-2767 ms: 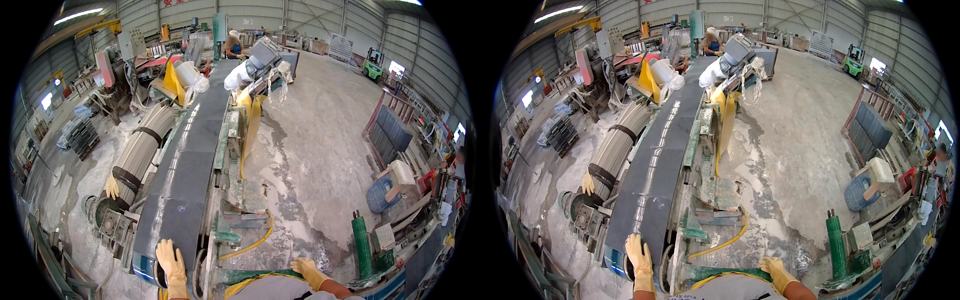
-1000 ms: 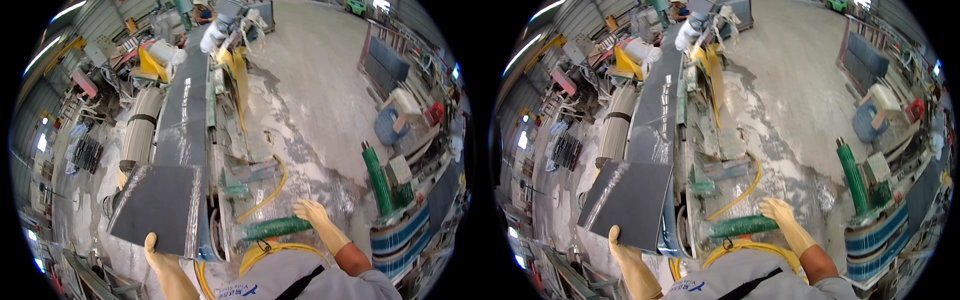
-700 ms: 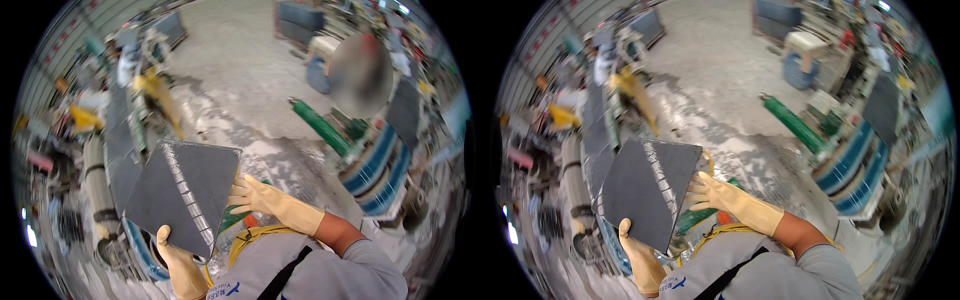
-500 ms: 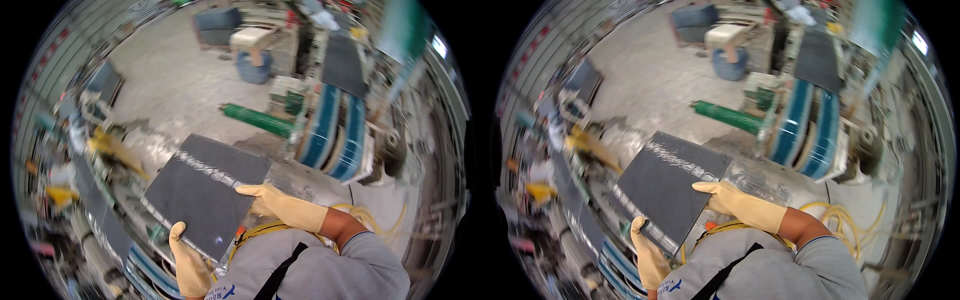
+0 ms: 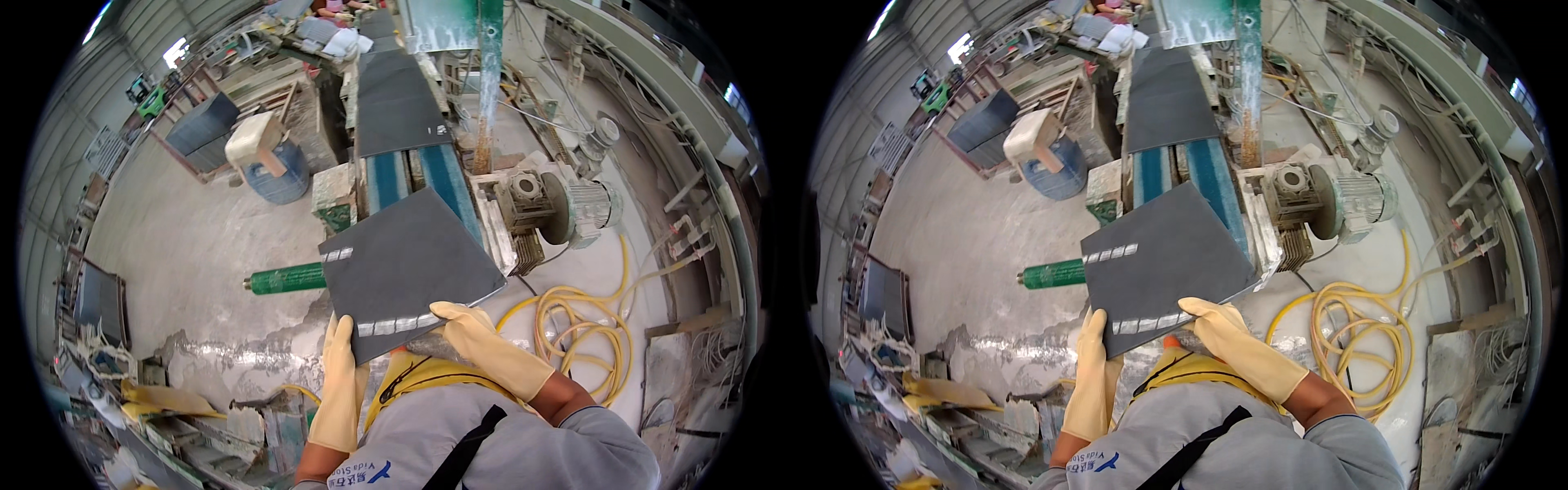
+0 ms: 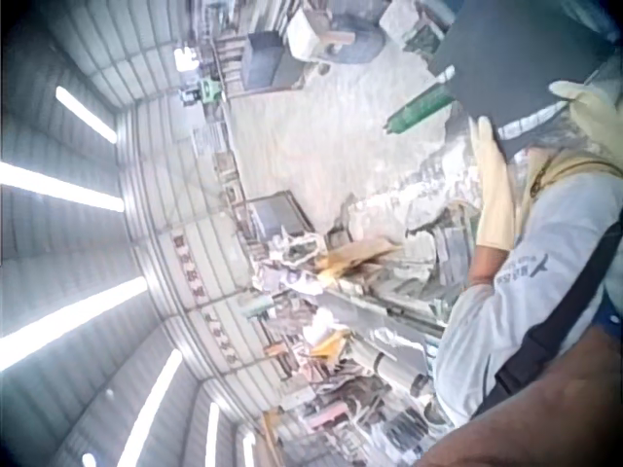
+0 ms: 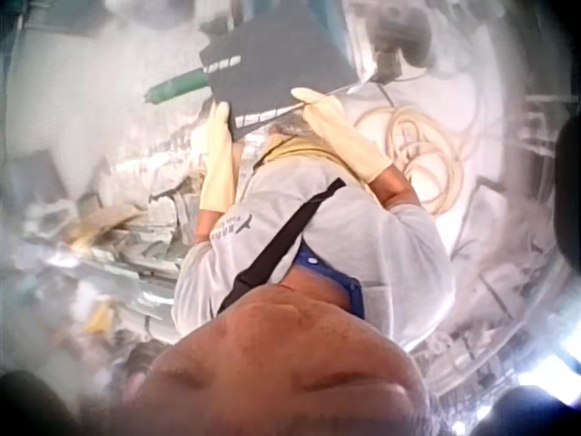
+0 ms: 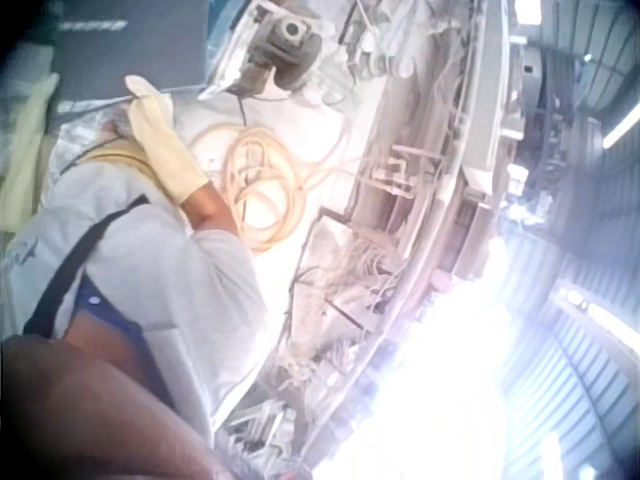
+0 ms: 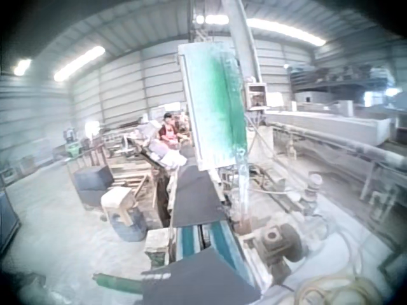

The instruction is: The person repeatedly picks up dark rectangular slabs from a conveyor belt and places them onto a stack. The person wears yellow gloves and handles the slabs one at a time in a repetitive loop throughout the clip.

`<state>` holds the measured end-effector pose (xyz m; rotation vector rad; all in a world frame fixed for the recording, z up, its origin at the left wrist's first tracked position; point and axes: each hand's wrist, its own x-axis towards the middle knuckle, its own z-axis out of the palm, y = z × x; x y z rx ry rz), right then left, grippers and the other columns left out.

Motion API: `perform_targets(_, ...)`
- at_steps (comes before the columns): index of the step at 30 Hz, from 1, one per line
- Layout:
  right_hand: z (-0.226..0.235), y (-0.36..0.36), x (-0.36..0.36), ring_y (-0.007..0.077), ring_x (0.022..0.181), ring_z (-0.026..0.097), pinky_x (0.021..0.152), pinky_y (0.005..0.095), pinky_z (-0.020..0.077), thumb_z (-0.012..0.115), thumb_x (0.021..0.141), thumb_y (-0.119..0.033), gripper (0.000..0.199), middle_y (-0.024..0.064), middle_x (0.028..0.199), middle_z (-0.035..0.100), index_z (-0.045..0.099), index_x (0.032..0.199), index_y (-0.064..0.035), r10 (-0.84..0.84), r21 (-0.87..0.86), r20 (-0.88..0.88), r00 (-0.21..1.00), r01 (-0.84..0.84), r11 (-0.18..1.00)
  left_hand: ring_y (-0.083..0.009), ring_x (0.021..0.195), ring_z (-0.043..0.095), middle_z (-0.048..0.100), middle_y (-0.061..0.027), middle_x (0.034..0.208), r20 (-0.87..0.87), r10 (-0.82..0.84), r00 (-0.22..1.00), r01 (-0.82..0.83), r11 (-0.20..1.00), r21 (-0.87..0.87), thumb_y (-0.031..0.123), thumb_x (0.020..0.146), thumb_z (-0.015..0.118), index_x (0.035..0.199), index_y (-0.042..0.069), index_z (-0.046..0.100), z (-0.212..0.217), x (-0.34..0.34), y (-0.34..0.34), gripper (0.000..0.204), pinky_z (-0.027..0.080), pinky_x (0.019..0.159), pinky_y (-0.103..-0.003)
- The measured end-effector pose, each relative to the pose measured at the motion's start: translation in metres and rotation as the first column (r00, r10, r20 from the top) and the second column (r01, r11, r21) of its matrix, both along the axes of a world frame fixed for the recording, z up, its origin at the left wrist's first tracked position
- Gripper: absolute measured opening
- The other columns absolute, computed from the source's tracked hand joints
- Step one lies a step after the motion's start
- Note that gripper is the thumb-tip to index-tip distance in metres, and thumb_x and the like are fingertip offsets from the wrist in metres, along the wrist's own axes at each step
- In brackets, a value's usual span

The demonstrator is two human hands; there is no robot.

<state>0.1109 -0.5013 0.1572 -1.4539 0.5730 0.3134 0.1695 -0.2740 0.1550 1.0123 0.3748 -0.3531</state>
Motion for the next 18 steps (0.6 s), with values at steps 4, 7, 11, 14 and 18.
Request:
perform_targets(4, -0.062, -0.020, 0.039, 0.0265, 0.107, 0.069, 0.096, 0.0351, 0.0534, 0.069, 0.096, -0.027, 0.041, 0.0144, 0.121, 0.071, 0.066, 0.120, 0.0065, -0.419, 0.514, -0.012, 0.908, 0.365, 0.776, -0.0214, 0.129, 0.058, 0.056, -0.0112, 0.146, 0.032, -0.161, 0.986, 0.161, 0.987, -0.001, 0.014, 0.104, 0.053, 0.156, 0.003, 0.040, -0.007, 0.061, -0.036, 0.055, 0.052, 0.107, -0.035)
perform_targets(7, -0.078, -0.034, 0.075, 0.0324, 0.119, 0.063, 0.106, 0.0429, 0.0504, 0.065, 0.097, -0.012, 0.037, 0.0180, 0.132, 0.062, 0.057, 0.128, 0.0065, -0.543, 0.680, -0.093, 0.834, 0.452, 0.578, -0.0217, 0.130, 0.058, 0.055, -0.0128, 0.148, 0.063, -0.216, 0.974, 0.218, 0.976, -0.021, 0.012, 0.104, 0.051, 0.156, 0.002, 0.038, -0.025, 0.113, -0.051, 0.055, 0.053, 0.106, -0.035)
perform_targets(11, -0.075, -0.044, 0.130, 0.0343, 0.128, 0.058, 0.114, 0.0458, 0.0477, 0.060, 0.098, -0.001, 0.038, 0.0201, 0.139, 0.056, 0.051, 0.134, 0.0058, -0.601, 0.729, -0.122, 0.790, 0.483, 0.485, -0.0231, 0.132, 0.057, 0.054, -0.0149, 0.148, 0.086, -0.285, 0.955, 0.290, 0.955, -0.059, 0.011, 0.104, 0.050, 0.156, 0.000, 0.038, -0.042, 0.182, -0.067, 0.054, 0.050, 0.109, -0.035)
perform_targets(14, -0.083, -0.049, 0.169, 0.0339, 0.124, 0.061, 0.107, 0.0503, 0.0537, 0.064, 0.097, 0.001, 0.039, 0.0185, 0.139, 0.056, 0.051, 0.133, 0.0067, -0.656, 0.762, -0.177, 0.734, 0.524, 0.381, -0.0236, 0.131, 0.057, 0.054, -0.0154, 0.147, 0.081, -0.306, 0.948, 0.312, 0.948, -0.063, 0.011, 0.104, 0.051, 0.155, -0.001, 0.039, -0.049, 0.225, -0.078, 0.053, 0.048, 0.110, -0.035)
perform_targets(18, -0.089, -0.050, 0.203, 0.0359, 0.123, 0.060, 0.110, 0.0507, 0.0512, 0.060, 0.098, 0.003, 0.034, 0.0193, 0.135, 0.056, 0.051, 0.130, 0.0100, -0.698, 0.754, -0.209, 0.685, 0.568, 0.331, -0.0237, 0.129, 0.057, 0.055, -0.0149, 0.147, 0.073, -0.336, 0.939, 0.339, 0.940, -0.033, 0.009, 0.103, 0.051, 0.154, -0.001, 0.042, -0.062, 0.270, -0.089, 0.052, 0.047, 0.109, -0.035)
